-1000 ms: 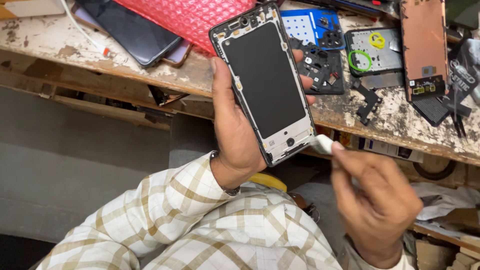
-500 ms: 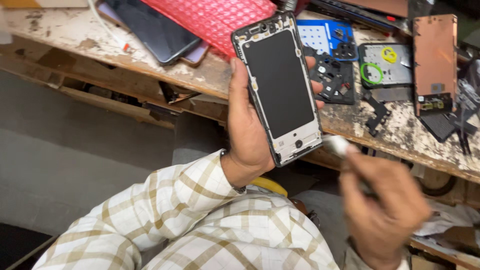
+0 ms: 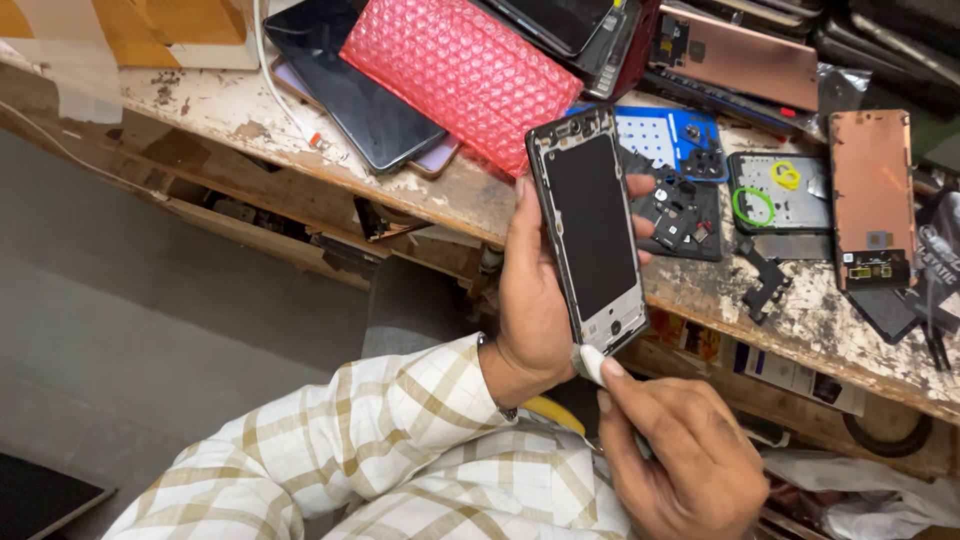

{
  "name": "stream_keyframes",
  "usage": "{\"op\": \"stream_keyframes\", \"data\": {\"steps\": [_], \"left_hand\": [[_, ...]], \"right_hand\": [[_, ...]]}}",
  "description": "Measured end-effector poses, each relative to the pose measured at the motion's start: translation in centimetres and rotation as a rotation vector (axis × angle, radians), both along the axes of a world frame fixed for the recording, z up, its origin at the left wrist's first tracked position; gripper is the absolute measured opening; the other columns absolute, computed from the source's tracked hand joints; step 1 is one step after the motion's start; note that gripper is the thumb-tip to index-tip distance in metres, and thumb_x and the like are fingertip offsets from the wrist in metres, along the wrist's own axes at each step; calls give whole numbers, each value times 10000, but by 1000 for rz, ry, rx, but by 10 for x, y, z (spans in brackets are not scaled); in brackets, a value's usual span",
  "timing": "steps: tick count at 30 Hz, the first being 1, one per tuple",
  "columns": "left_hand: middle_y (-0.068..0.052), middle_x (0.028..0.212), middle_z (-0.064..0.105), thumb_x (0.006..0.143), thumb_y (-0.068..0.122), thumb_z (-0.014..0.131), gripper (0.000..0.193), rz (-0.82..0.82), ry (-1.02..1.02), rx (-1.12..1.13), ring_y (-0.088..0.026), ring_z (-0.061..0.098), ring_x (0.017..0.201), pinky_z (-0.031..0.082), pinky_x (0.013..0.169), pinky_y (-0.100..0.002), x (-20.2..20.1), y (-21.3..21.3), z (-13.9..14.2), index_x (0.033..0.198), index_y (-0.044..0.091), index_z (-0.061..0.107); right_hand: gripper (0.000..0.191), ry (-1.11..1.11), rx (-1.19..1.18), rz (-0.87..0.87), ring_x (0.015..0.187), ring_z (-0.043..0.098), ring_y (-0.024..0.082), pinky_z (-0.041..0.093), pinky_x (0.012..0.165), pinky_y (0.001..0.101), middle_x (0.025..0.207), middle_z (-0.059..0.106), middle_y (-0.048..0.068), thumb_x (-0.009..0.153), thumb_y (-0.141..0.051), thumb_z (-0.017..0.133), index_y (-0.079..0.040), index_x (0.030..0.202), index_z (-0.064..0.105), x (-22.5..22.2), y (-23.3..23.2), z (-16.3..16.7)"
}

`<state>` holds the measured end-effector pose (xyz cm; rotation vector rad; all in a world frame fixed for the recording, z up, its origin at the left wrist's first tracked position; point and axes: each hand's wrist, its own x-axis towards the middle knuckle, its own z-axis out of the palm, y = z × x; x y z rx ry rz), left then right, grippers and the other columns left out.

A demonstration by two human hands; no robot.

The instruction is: The person removes internal components from a mobile phone and cleans the screen frame using a brush and a cloth.

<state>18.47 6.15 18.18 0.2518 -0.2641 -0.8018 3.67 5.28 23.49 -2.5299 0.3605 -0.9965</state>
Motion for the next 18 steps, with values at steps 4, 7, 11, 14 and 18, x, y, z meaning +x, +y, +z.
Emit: {"op": "stream_keyframes", "data": {"steps": [4,7,11,14,18], "left_hand": [[-136,1315,641,1217,510,184,648,-68,-22,47,-173,629,1077,544,977,-330,-18,7,-2,1400,12,556],[-121,1273,632,1207,520,175,670,-167,-34,40,-166,622,1113,525,1030,-317,-33,15,1,1424,10,551],[-92,1311,649,1129,507,162,662,-101,-19,96,-153,622,1091,528,979,-315,-24,14,4,1382,28,542],[-105,1302,646,1145,507,166,661,-13,-56,118,-168,620,1074,526,974,-326,-16,13,0,1378,17,542],[-120,1274,623,1192,485,202,632,-215,21,73,-173,624,1167,507,1078,-317,-40,18,-6,1436,12,542]], "right_hand": [[329,-11,-80,-24,781,667,239,534,754,337,851,659,113,827,83,817,12,1136,728,15,-7,11],[324,-41,-115,-37,810,660,260,558,821,372,871,652,117,851,78,802,3,1155,715,20,-13,18],[330,-8,-133,-81,736,634,237,521,715,344,812,637,95,801,40,835,-48,1106,747,25,-4,17],[345,-80,-91,30,718,656,178,556,711,312,796,635,52,785,11,836,-67,1108,744,34,-3,14],[366,-44,-204,-106,810,650,274,529,760,372,879,646,122,826,37,826,-35,1172,734,39,-21,22]]}}
